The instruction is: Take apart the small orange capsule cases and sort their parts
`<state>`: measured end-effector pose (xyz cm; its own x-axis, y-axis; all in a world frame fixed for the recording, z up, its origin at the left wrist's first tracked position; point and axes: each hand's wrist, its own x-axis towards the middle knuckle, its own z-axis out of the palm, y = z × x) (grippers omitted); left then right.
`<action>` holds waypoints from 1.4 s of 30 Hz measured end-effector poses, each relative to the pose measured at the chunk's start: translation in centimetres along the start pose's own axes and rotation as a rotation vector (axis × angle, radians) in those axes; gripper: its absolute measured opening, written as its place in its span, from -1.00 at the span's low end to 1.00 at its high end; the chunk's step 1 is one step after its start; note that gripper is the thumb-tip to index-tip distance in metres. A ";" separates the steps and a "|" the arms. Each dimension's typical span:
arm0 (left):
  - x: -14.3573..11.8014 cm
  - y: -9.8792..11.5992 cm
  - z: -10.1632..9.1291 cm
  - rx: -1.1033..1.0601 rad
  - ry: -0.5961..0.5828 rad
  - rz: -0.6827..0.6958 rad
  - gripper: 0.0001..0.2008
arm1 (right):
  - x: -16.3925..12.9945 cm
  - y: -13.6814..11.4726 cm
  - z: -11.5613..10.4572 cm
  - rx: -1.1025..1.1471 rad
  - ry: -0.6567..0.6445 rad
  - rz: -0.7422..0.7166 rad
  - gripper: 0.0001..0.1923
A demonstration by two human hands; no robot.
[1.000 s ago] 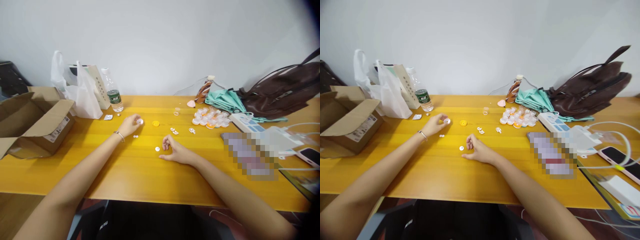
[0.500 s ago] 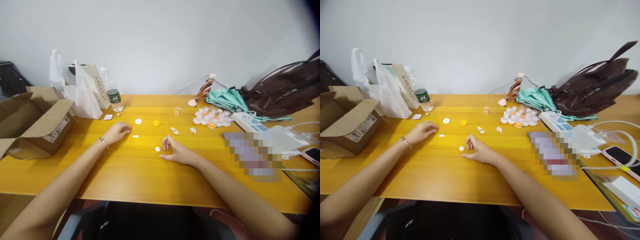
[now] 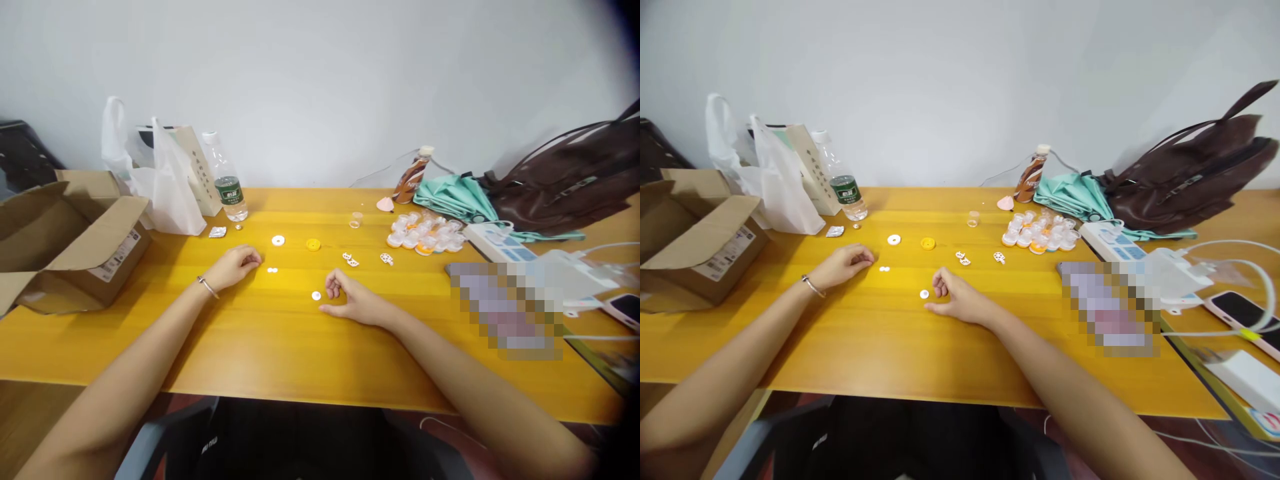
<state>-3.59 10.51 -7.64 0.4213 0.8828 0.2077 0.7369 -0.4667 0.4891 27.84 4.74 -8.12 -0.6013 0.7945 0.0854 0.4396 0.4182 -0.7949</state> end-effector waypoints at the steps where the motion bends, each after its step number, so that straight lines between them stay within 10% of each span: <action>1: 0.0 0.3 -0.1 -0.013 0.013 -0.012 -0.86 | 0.0 0.0 0.0 0.000 0.000 0.001 -0.70; 12: -0.7 10.0 4.6 -0.041 -0.148 0.363 -0.74 | 0.0 0.0 -0.2 0.052 -0.009 -0.035 -0.67; 31: -0.7 12.1 7.8 -0.137 -0.107 0.400 -0.86 | 0.0 0.3 -0.1 0.043 -0.024 -0.073 -0.67; 35: -0.1 9.7 5.2 -0.067 -0.019 0.333 -0.84 | 0.0 0.3 -0.2 0.038 -0.023 -0.045 -0.67; 42: 2.6 -1.6 -0.9 0.093 0.264 -0.199 -0.88 | -0.1 0.0 -0.3 0.016 -0.018 -0.019 -0.70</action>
<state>-4.13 13.57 -7.10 0.1222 0.9346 0.3341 0.8408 -0.2764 0.4655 28.12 4.79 -7.88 -0.6210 0.7787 0.0899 0.4175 0.4257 -0.8028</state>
